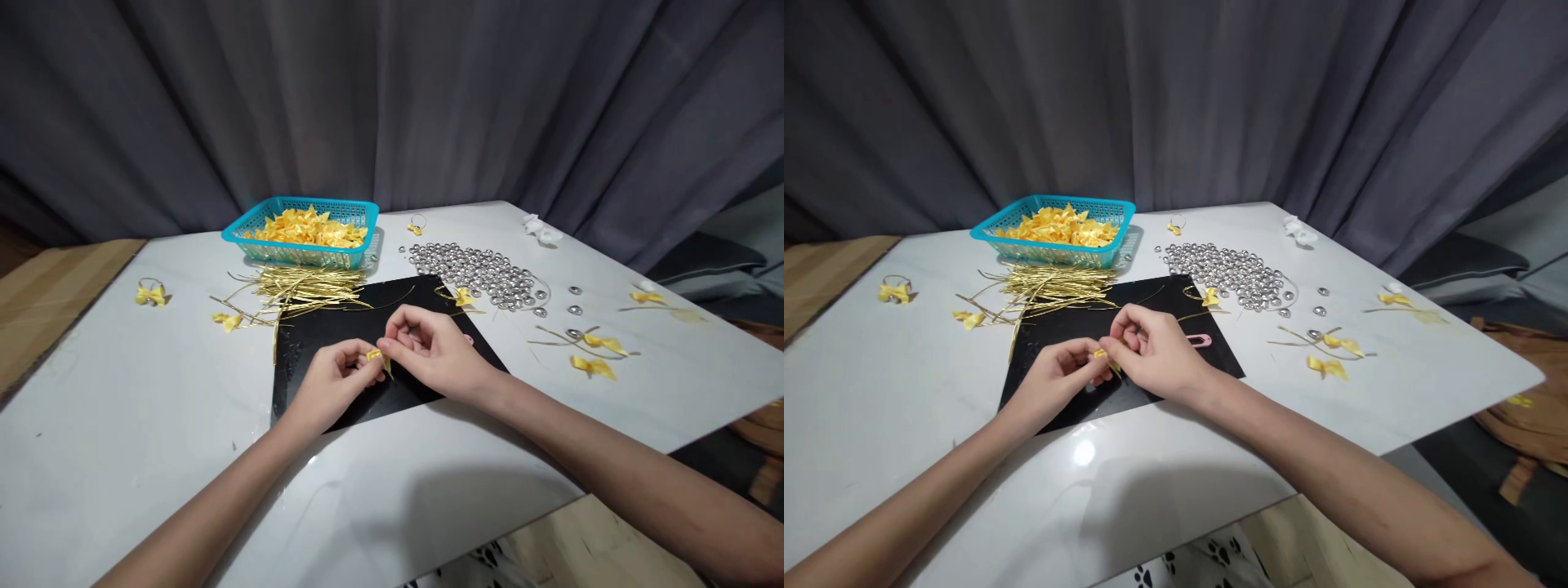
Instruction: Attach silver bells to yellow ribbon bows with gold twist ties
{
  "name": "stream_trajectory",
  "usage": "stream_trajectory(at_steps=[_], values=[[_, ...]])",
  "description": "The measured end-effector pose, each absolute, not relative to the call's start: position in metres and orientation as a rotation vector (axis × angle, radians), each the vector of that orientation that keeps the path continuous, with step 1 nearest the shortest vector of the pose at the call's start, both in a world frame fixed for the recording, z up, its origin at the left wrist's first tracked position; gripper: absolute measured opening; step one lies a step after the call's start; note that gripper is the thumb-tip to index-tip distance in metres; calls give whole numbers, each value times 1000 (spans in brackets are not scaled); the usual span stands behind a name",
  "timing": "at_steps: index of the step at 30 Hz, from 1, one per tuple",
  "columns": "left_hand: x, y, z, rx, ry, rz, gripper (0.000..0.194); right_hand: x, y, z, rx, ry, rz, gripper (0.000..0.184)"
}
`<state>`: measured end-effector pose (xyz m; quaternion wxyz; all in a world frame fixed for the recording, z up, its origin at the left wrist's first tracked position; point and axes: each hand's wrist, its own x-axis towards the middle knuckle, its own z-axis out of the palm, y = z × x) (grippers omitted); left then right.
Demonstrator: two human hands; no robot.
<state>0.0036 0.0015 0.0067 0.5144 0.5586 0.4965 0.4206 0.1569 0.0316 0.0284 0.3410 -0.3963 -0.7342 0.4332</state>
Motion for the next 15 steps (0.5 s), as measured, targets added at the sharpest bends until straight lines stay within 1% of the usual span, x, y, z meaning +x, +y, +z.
stream_trajectory(at_steps=[3, 5, 7, 15], values=[[3, 2, 9, 1274, 1192, 1051, 16, 157, 27, 27, -1018, -2041, 878, 16], [3, 2, 10, 1251, 1185, 1068, 15, 158, 24, 26, -971, -2114, 693, 13], [3, 2, 9, 1254, 1186, 1078, 14, 158, 22, 24, -902, -2165, 580, 8], [2, 2, 5, 1298, 1219, 1101, 17, 159, 20, 18, -827, -2249, 500, 11]])
